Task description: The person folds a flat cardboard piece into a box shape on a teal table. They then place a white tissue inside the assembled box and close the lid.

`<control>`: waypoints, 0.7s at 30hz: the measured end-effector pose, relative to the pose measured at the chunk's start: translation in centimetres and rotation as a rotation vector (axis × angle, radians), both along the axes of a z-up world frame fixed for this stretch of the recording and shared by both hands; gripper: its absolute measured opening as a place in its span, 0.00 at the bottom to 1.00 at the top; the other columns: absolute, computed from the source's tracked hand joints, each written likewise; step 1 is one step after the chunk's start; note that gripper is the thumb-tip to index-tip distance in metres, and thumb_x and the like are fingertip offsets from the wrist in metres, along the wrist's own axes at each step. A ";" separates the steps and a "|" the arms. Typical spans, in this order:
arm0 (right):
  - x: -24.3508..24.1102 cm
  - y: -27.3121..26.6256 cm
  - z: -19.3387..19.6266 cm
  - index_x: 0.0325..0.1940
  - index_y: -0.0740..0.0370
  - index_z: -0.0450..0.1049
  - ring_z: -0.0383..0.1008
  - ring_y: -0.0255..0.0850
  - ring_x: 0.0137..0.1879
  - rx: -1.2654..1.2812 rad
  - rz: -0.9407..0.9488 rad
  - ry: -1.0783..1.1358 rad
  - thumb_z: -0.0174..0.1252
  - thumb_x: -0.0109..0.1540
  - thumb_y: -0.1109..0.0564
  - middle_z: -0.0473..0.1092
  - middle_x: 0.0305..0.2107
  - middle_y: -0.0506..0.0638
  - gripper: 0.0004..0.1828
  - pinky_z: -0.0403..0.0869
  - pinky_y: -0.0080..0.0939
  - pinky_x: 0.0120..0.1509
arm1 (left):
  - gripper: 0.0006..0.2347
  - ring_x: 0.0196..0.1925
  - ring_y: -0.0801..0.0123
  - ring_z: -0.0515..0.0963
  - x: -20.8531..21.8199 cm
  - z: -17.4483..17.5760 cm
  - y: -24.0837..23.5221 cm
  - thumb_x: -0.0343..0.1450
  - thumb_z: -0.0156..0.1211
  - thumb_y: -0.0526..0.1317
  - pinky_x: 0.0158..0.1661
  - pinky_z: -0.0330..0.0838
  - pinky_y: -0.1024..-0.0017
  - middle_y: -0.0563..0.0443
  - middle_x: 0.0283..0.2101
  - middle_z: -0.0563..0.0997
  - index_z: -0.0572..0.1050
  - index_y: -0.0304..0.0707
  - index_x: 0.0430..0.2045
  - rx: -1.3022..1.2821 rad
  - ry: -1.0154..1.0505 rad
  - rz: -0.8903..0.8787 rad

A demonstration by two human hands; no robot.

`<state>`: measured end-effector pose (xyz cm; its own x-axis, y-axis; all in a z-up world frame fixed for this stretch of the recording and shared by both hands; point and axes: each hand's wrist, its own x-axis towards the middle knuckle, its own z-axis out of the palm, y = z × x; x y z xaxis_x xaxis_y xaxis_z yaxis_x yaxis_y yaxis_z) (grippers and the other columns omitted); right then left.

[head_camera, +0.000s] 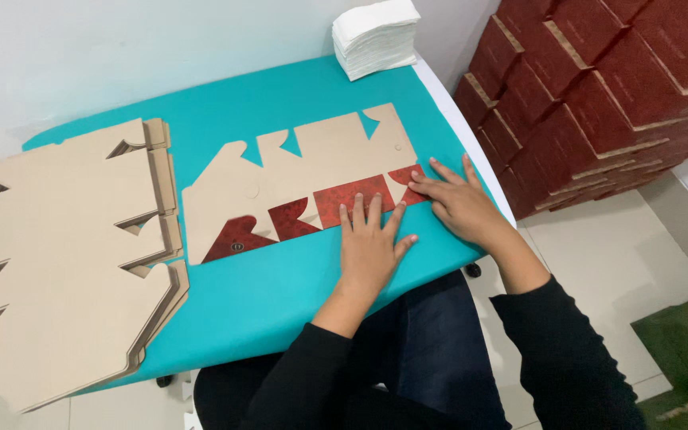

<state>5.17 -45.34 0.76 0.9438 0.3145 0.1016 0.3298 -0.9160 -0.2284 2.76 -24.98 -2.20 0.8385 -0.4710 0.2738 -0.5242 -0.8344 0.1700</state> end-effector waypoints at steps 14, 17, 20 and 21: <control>-3.5 3.4 -1.2 0.43 0.47 0.77 0.66 0.38 0.63 0.396 0.293 -0.155 0.52 0.55 0.60 0.76 0.43 0.39 0.16 0.42 0.55 0.76 | 0.26 0.62 0.49 0.66 -2.0 0.7 5.7 0.65 0.50 0.63 0.59 0.52 0.38 0.41 0.48 0.68 0.69 0.35 0.35 -0.079 -0.051 0.127; -2.3 3.6 -1.3 0.49 0.50 0.74 0.63 0.41 0.66 0.319 0.179 -0.137 0.50 0.58 0.60 0.71 0.52 0.42 0.17 0.45 0.55 0.75 | 0.23 0.62 0.48 0.66 -2.0 1.1 7.6 0.65 0.55 0.58 0.60 0.50 0.38 0.40 0.49 0.67 0.68 0.35 0.37 -0.110 -0.032 0.124; -2.1 4.6 -1.1 0.53 0.49 0.72 0.59 0.42 0.68 0.227 0.168 -0.083 0.48 0.59 0.58 0.66 0.58 0.43 0.18 0.46 0.57 0.74 | 0.21 0.62 0.48 0.66 -1.9 1.8 9.9 0.64 0.58 0.55 0.61 0.48 0.40 0.41 0.50 0.66 0.67 0.38 0.41 -0.112 0.000 0.146; -2.2 5.1 -1.2 0.53 0.47 0.72 0.59 0.42 0.68 0.216 0.210 -0.067 0.48 0.59 0.58 0.66 0.59 0.43 0.19 0.47 0.58 0.74 | 0.22 0.62 0.49 0.66 -1.9 2.0 10.7 0.64 0.59 0.53 0.62 0.48 0.41 0.42 0.51 0.66 0.67 0.39 0.44 -0.103 0.011 0.156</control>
